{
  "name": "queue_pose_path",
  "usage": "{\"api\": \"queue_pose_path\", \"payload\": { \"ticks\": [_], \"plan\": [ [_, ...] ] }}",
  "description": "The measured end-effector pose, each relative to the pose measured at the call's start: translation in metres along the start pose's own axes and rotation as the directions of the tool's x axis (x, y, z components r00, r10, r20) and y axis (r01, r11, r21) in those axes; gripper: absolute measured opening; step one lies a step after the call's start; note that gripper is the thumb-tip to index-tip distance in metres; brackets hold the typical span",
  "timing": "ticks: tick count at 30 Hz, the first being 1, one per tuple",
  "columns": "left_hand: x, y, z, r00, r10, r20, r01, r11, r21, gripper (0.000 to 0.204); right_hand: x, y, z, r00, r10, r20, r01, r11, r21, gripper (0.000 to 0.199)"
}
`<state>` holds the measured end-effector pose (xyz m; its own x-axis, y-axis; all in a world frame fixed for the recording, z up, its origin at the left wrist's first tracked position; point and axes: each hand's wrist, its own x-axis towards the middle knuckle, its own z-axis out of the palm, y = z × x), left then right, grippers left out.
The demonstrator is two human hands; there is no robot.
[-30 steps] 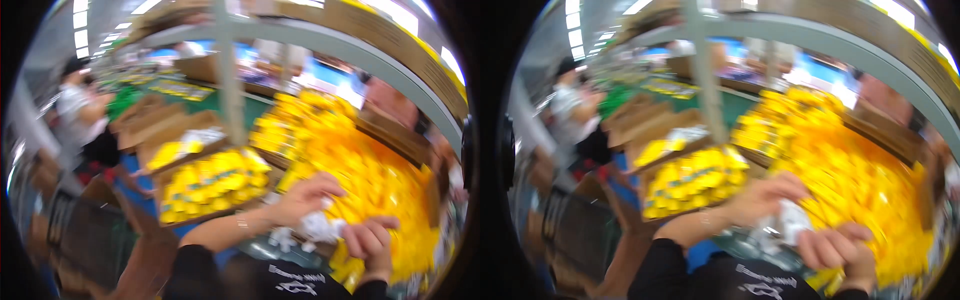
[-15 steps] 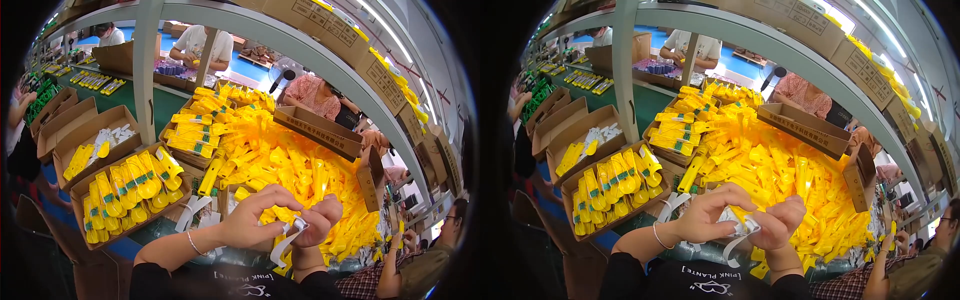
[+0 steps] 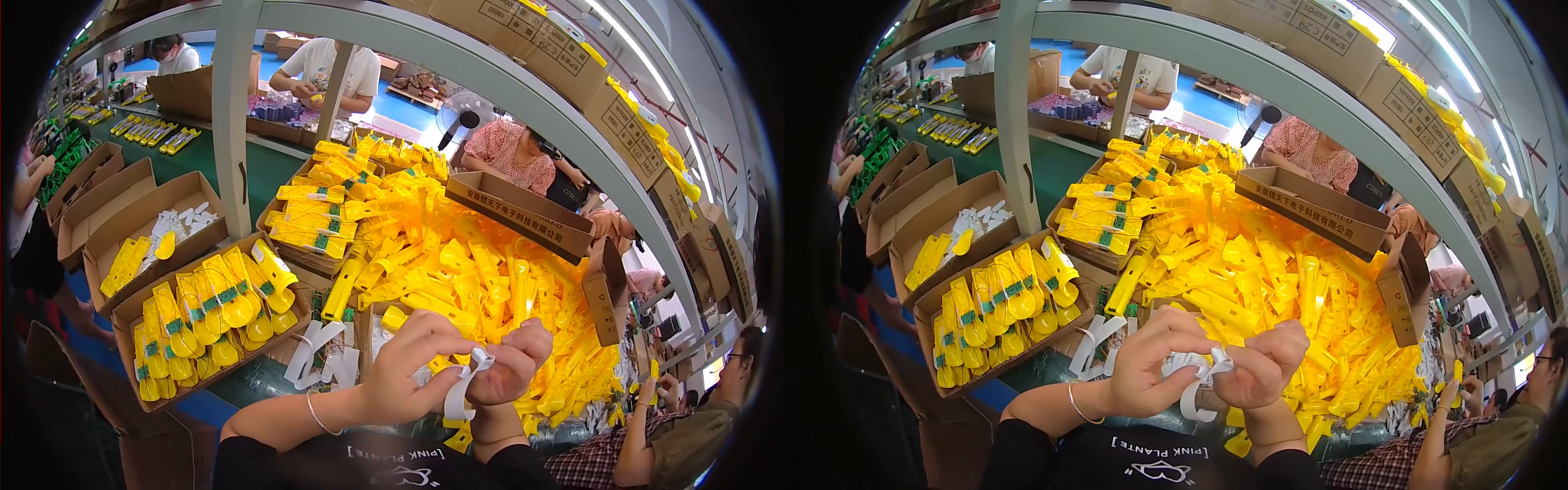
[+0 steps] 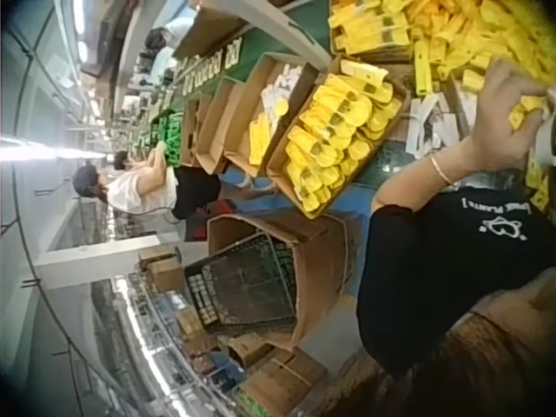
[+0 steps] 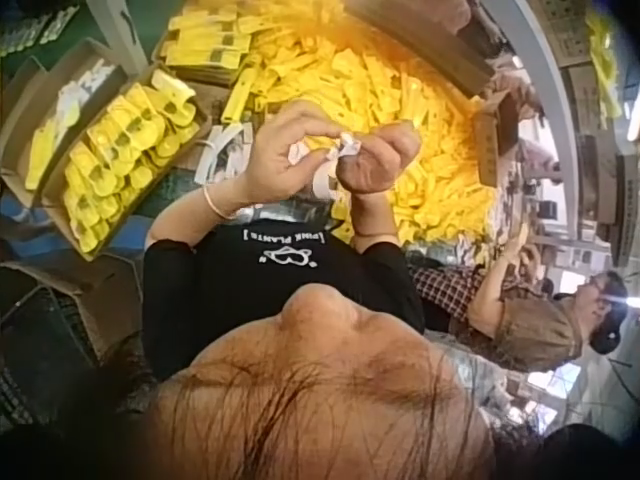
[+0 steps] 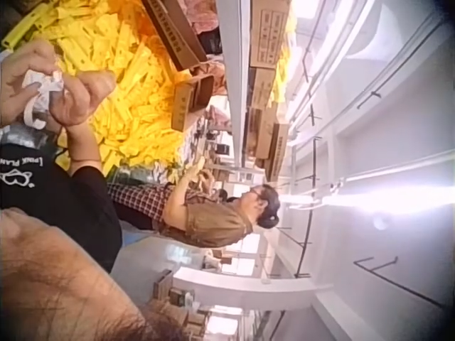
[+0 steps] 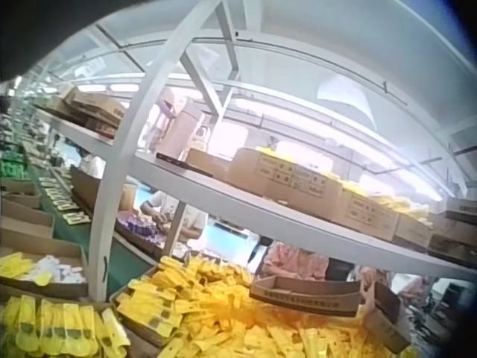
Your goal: Wrapping small electronic components with white tape/strips and placing them into yellow plastic housings at a factory workbench.
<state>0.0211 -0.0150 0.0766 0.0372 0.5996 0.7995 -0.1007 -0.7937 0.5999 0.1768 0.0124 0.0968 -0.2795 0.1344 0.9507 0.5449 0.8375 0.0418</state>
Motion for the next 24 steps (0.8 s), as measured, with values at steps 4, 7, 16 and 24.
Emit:
{"api": "queue_pose_path", "payload": {
  "ticks": [4, 7, 16, 24],
  "plan": [
    [-0.001, 0.003, 0.0, 0.998, 0.06, -0.012, -0.057, 0.985, 0.164, 0.031, -0.002, 0.002, 0.003, 1.0, -0.001, -0.016, 0.001, 1.0, -0.018, 0.024],
    [0.0, 0.0, 0.001, 0.997, 0.07, -0.023, -0.062, 0.966, 0.253, 0.033, -0.004, 0.004, 0.001, 1.0, 0.01, 0.018, -0.01, 1.0, -0.009, 0.024],
    [-0.002, -0.014, -0.008, 0.996, 0.064, 0.057, -0.076, 0.968, 0.24, 0.036, -0.008, 0.009, 0.009, 0.996, 0.086, 0.028, -0.088, 0.995, 0.044, 0.025],
    [-0.016, -0.017, -0.018, 0.948, -0.317, -0.013, 0.301, 0.912, -0.278, 0.037, -0.012, 0.012, 0.009, 0.996, 0.047, 0.074, -0.046, 0.999, -0.018, 0.028]
  ]
}}
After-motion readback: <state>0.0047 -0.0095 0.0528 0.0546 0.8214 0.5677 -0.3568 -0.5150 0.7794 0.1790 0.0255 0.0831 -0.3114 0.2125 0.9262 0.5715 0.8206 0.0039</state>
